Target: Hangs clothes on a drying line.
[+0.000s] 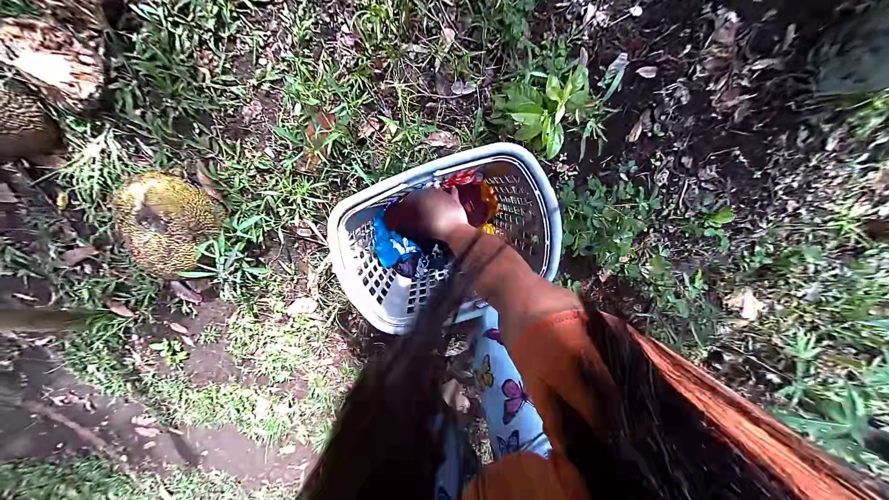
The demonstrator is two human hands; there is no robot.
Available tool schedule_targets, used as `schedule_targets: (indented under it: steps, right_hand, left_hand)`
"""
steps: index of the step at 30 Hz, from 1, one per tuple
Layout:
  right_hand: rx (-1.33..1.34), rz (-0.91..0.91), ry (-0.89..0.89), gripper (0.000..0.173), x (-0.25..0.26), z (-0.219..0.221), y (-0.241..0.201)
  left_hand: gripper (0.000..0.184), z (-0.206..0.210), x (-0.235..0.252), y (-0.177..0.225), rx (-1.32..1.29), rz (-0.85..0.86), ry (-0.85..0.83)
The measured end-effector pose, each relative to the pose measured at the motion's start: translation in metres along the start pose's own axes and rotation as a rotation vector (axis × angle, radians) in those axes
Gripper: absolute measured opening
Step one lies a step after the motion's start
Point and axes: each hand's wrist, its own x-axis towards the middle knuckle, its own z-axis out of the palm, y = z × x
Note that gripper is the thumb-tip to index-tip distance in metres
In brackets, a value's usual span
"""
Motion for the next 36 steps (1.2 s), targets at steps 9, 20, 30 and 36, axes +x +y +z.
schedule_targets:
  steps: [9,20,30,36]
  right_hand:
    - [0.286,0.030,0.000,0.082,-0.114,-0.031,-0.045]
    - [0.665,-0.497,0.409,0.070,-0.387,-0.158,-0.131]
    - [0.901,-0.743,0.658,0.068,-0.428,-0.236,-0.212]
    - [1.238,-0.811,0.048,0.120,-0.430,-0.259,-0.291]
  left_hand:
    - [0.050,-0.018,-0.010,0.056,0.010,0.248,0.101]
    - [0.038,-0.069,-0.153,0.148,-0.650,0.680,0.292]
    - [0.045,-0.099,-0.244,0.138,-0.896,0.906,0.293]
    - [0.031,-0.188,-0.243,0.119,-0.509,1.309,0.535]
